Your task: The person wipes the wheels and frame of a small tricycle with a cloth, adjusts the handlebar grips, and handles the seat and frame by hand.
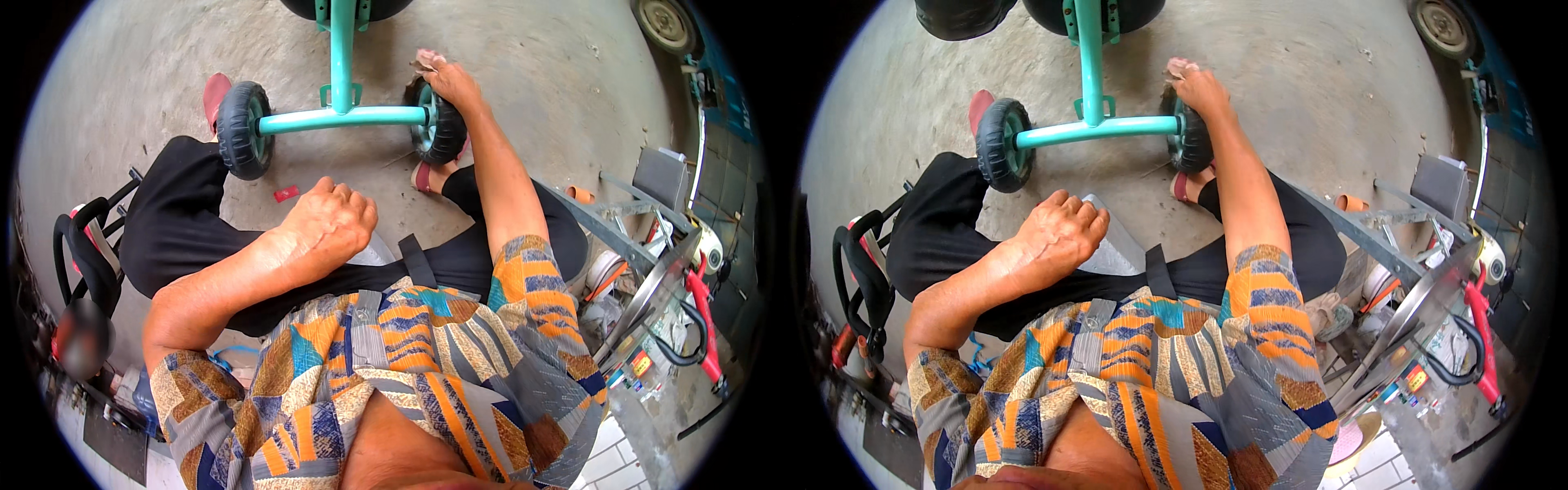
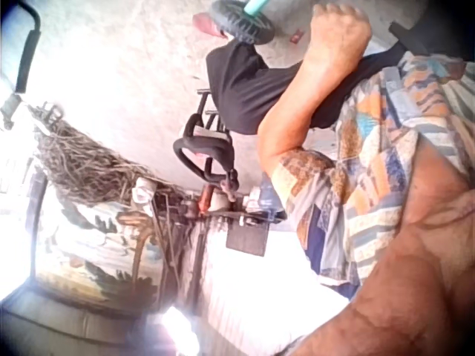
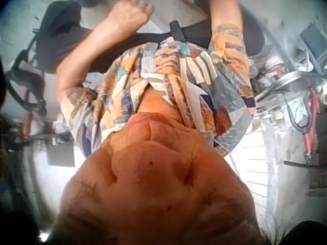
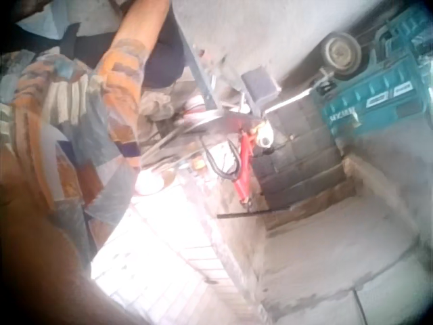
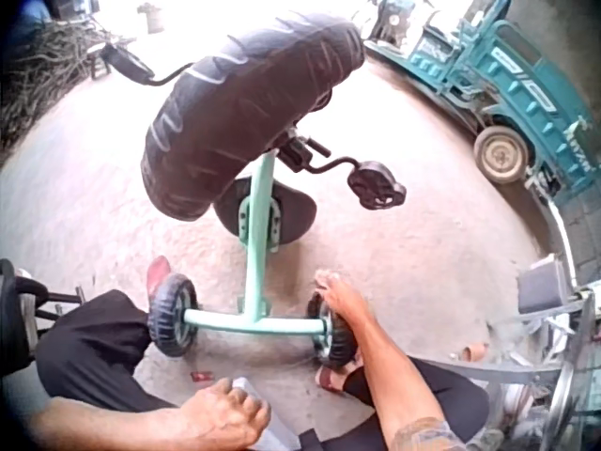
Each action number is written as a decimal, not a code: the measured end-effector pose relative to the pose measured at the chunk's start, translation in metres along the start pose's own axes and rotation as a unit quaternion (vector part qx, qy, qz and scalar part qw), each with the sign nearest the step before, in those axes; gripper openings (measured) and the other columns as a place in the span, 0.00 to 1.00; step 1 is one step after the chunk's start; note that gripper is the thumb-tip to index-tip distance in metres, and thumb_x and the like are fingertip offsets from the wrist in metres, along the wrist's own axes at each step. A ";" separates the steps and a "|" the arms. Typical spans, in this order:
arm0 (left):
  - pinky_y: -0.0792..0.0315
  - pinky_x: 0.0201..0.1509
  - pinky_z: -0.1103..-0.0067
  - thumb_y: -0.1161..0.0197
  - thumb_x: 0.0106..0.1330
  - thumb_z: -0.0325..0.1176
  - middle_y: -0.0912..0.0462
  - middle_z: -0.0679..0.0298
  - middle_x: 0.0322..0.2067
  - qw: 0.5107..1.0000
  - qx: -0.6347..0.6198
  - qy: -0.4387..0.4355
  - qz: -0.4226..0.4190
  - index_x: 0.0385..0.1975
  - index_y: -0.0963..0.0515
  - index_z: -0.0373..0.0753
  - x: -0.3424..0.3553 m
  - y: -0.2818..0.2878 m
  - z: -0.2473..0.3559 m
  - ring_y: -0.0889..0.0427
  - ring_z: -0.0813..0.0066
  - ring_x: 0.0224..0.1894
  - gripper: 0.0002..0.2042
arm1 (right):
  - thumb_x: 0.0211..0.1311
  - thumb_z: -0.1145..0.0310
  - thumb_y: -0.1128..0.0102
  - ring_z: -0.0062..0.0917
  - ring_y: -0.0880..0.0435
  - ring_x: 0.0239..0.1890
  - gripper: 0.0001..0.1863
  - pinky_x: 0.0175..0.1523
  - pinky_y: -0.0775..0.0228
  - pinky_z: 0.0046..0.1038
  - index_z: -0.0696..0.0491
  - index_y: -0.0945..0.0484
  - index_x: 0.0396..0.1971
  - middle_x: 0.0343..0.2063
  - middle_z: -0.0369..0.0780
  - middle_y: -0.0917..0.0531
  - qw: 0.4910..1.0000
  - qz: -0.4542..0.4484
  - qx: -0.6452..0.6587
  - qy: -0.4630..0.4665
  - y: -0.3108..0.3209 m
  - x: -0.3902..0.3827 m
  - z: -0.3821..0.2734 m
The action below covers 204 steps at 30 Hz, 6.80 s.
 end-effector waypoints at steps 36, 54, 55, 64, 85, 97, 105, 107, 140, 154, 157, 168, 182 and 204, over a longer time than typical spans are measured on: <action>0.33 0.40 0.73 0.40 0.53 0.30 0.23 0.60 0.28 0.990 0.132 -0.040 -0.025 0.36 0.27 0.34 0.006 0.004 0.021 0.22 0.66 0.35 0.12 | 0.59 0.62 0.44 0.47 0.22 0.41 0.17 0.43 0.29 0.43 0.52 0.31 0.46 0.38 0.49 0.21 0.957 0.255 0.090 -0.105 0.029 -0.132 0.000; 0.34 0.41 0.72 0.36 0.50 0.32 0.24 0.59 0.29 0.996 0.079 -0.043 -0.029 0.45 0.26 0.31 0.003 0.007 0.016 0.24 0.65 0.35 0.21 | 0.56 0.65 0.41 0.52 0.22 0.42 0.16 0.46 0.29 0.44 0.64 0.27 0.35 0.36 0.58 0.21 0.915 0.192 0.223 -0.275 -0.074 -0.173 0.023; 0.34 0.40 0.72 0.39 0.51 0.30 0.24 0.59 0.29 0.997 0.064 -0.046 -0.025 0.45 0.26 0.30 0.003 0.009 0.016 0.24 0.66 0.34 0.20 | 0.54 0.67 0.39 0.51 0.21 0.43 0.15 0.46 0.29 0.43 0.64 0.27 0.35 0.36 0.58 0.21 0.909 0.179 0.239 -0.290 -0.090 -0.172 0.031; 0.34 0.48 0.70 0.31 0.47 0.34 0.23 0.54 0.37 0.997 0.059 -0.004 -0.059 0.47 0.28 0.30 0.008 0.009 0.008 0.24 0.61 0.39 0.26 | 0.38 0.80 0.34 0.37 0.16 0.36 0.17 0.39 0.25 0.34 0.64 0.21 0.34 0.32 0.50 0.17 0.778 0.085 0.443 -0.437 -0.135 -0.162 0.073; 0.35 0.40 0.75 0.44 0.53 0.28 0.24 0.57 0.30 0.986 0.143 -0.012 -0.080 0.44 0.27 0.27 0.014 -0.004 0.002 0.24 0.68 0.35 0.18 | 0.50 0.79 0.49 0.51 0.24 0.43 0.31 0.49 0.31 0.41 0.57 0.39 0.59 0.38 0.53 0.24 0.956 0.275 0.088 -0.049 0.005 -0.154 -0.014; 0.37 0.36 0.76 0.43 0.52 0.29 0.25 0.58 0.26 0.986 0.148 -0.006 -0.075 0.35 0.27 0.30 0.009 -0.014 -0.001 0.24 0.69 0.31 0.12 | 0.60 0.49 0.50 0.55 0.25 0.46 0.29 0.51 0.35 0.47 0.57 0.30 0.53 0.41 0.58 0.22 0.959 0.149 0.203 -0.133 0.004 -0.070 0.028; 0.37 0.33 0.76 0.44 0.53 0.28 0.25 0.60 0.23 0.982 0.181 0.010 -0.056 0.27 0.29 0.35 0.011 -0.020 -0.007 0.23 0.70 0.29 0.05 | 0.63 0.54 0.52 0.49 0.25 0.48 0.21 0.52 0.32 0.42 0.50 0.25 0.49 0.45 0.53 0.23 0.961 0.260 0.088 -0.036 0.016 -0.067 0.003; 0.37 0.32 0.76 0.44 0.54 0.28 0.25 0.61 0.22 0.981 0.194 0.016 -0.027 0.27 0.29 0.36 0.011 -0.018 -0.010 0.23 0.70 0.28 0.04 | 0.64 0.58 0.50 0.48 0.25 0.49 0.19 0.52 0.32 0.41 0.46 0.26 0.52 0.48 0.51 0.25 0.949 0.308 0.071 0.019 0.021 -0.085 -0.018; 0.31 0.47 0.72 0.34 0.53 0.30 0.23 0.58 0.33 0.987 0.094 0.125 -0.022 0.42 0.30 0.34 0.029 0.034 -0.042 0.22 0.64 0.40 0.17 | 0.59 0.28 0.77 0.57 0.26 0.50 0.49 0.55 0.35 0.52 0.61 0.30 0.51 0.47 0.58 0.26 0.248 0.063 0.874 -0.413 -0.199 -0.140 0.043; 0.31 0.37 0.74 0.43 0.56 0.24 0.22 0.58 0.28 0.986 0.138 0.094 0.015 0.38 0.27 0.32 0.031 0.042 -0.038 0.20 0.67 0.34 0.10 | 0.59 0.28 0.79 0.40 0.17 0.29 0.43 0.27 0.28 0.37 0.52 0.27 0.44 0.30 0.47 0.18 0.353 0.052 0.811 -0.463 -0.192 -0.149 0.052; 0.31 0.36 0.75 0.43 0.56 0.24 0.22 0.58 0.27 0.984 0.148 0.087 0.041 0.37 0.27 0.32 0.030 0.043 -0.034 0.19 0.67 0.32 0.10 | 0.62 0.33 0.72 0.35 0.18 0.19 0.34 0.16 0.34 0.31 0.46 0.27 0.44 0.25 0.44 0.18 0.444 0.098 0.759 -0.466 -0.164 -0.156 0.051; 0.30 0.34 0.71 0.40 0.55 0.28 0.21 0.58 0.26 0.984 0.131 0.066 0.103 0.34 0.27 0.35 0.032 0.053 -0.030 0.19 0.64 0.30 0.09 | 0.59 0.66 0.43 0.25 0.20 0.19 0.13 0.25 0.30 0.20 0.59 0.21 0.39 0.26 0.40 0.16 0.769 0.283 0.573 -0.021 0.015 -0.137 -0.002; 0.28 0.38 0.76 0.27 0.51 0.31 0.23 0.55 0.38 0.718 0.022 0.143 0.680 0.48 0.27 0.34 -0.050 0.187 -0.074 0.23 0.69 0.35 0.24 | 0.50 0.76 0.40 0.19 0.19 0.35 0.21 0.39 0.25 0.22 0.59 0.26 0.48 0.36 0.39 0.17 0.797 0.409 0.430 0.109 0.251 -0.108 -0.077; 0.29 0.48 0.73 0.26 0.49 0.36 0.23 0.56 0.43 0.773 0.036 0.217 0.595 0.52 0.28 0.37 -0.020 0.194 -0.113 0.23 0.62 0.45 0.28 | 0.52 0.77 0.37 0.18 0.22 0.17 0.08 0.17 0.32 0.19 0.56 0.22 0.34 0.23 0.38 0.18 0.716 0.291 0.628 -0.087 0.192 -0.019 -0.010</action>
Point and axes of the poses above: each hand's wrist, its own x-axis towards the middle knuckle, its own y-axis out of the back of the hand, z = x × y, the point moved 7 cm from there along x, towards the middle knuckle
